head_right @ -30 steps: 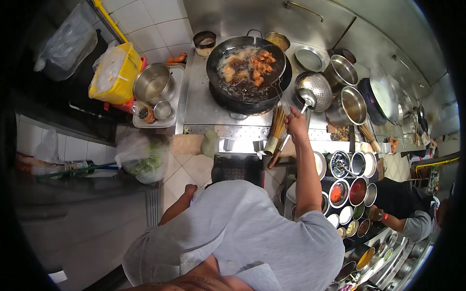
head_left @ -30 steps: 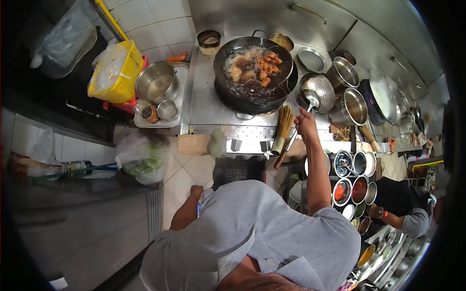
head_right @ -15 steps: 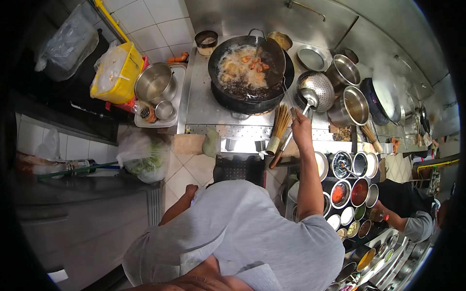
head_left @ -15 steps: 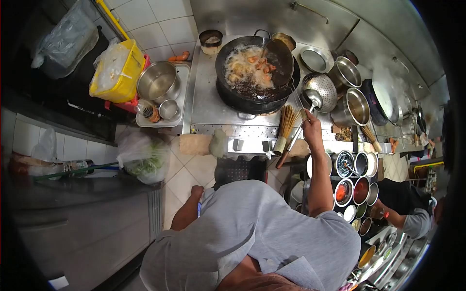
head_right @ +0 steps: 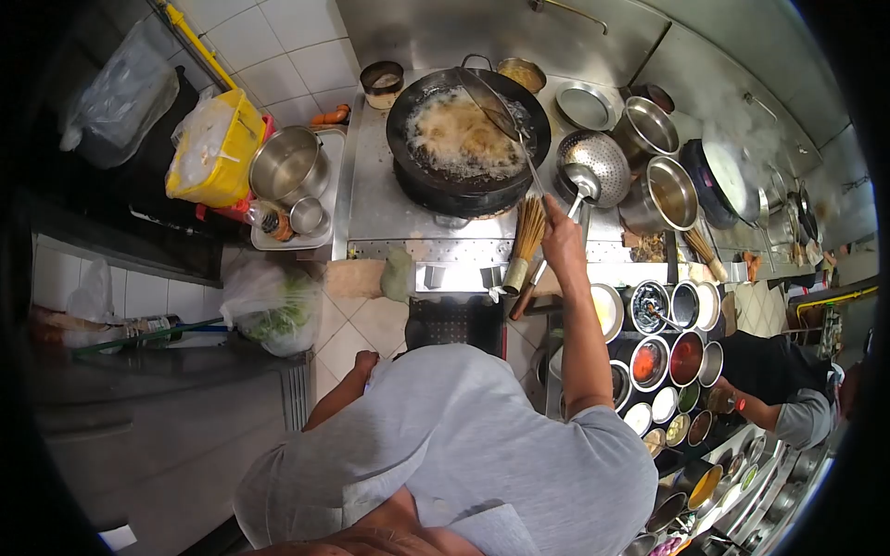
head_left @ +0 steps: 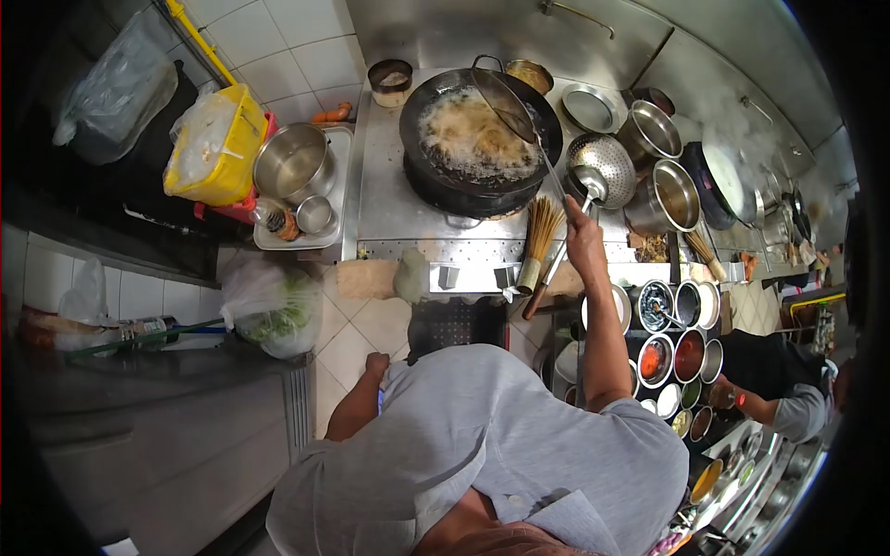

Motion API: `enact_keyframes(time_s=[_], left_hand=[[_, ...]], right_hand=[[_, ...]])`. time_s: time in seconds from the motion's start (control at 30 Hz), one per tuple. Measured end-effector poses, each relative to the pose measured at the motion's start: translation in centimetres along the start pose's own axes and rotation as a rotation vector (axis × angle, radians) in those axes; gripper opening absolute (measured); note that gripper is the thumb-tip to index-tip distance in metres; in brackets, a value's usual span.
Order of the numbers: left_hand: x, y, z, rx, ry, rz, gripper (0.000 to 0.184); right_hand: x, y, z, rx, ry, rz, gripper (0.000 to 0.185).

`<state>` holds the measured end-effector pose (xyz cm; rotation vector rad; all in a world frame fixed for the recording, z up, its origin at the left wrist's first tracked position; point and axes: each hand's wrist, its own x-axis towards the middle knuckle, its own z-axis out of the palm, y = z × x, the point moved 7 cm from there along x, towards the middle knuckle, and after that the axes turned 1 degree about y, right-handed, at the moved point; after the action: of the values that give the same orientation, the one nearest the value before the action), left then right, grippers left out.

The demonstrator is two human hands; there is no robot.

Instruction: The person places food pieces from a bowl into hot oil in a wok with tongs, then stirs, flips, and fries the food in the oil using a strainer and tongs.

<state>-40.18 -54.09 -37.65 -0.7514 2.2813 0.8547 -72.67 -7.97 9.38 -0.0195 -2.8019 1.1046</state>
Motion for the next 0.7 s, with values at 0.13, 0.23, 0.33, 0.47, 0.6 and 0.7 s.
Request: enact_keyframes(time_s=[0.13,0.23,0.33,0.47,0.6,0.7], left_hand=[[-0.7,0.2,-0.5,-0.087,-0.032,-0.055,0.035],[-0.7,-0.4,0.1,-0.131,-0.022,-0.125,0.033],[-0.3,-1.6,0.9,-0.101,-0.022,-0.163,0.034],[0.5,0.3,1.4,0.496,-0.118,0.316,0.038],[0.3,-1.1,0.7,-0.023,-0.039,-0.092,0.038],[0.7,-1.2,0.8,-0.028,-0.036,-0.034,0.038]], right_hand=[[0.0,-0.7,-1.0,0.031,0.021,0.023,0.049],[0.1,-1.2,-0.1,-0.044,-0.002,0.028,0.051],[1.0,1.5,1.9,-0.019,-0.009,-0.175,0.05],[0.1,-1.8,-0.6,0.008,-0.055,-0.013,0.047],[-1.1,-2.0,0.0,-0.076,-0.033,-0.113,0.049],[-1.5,-1.8,-1.3,-0.088,-0.103,-0.102,0.05]])
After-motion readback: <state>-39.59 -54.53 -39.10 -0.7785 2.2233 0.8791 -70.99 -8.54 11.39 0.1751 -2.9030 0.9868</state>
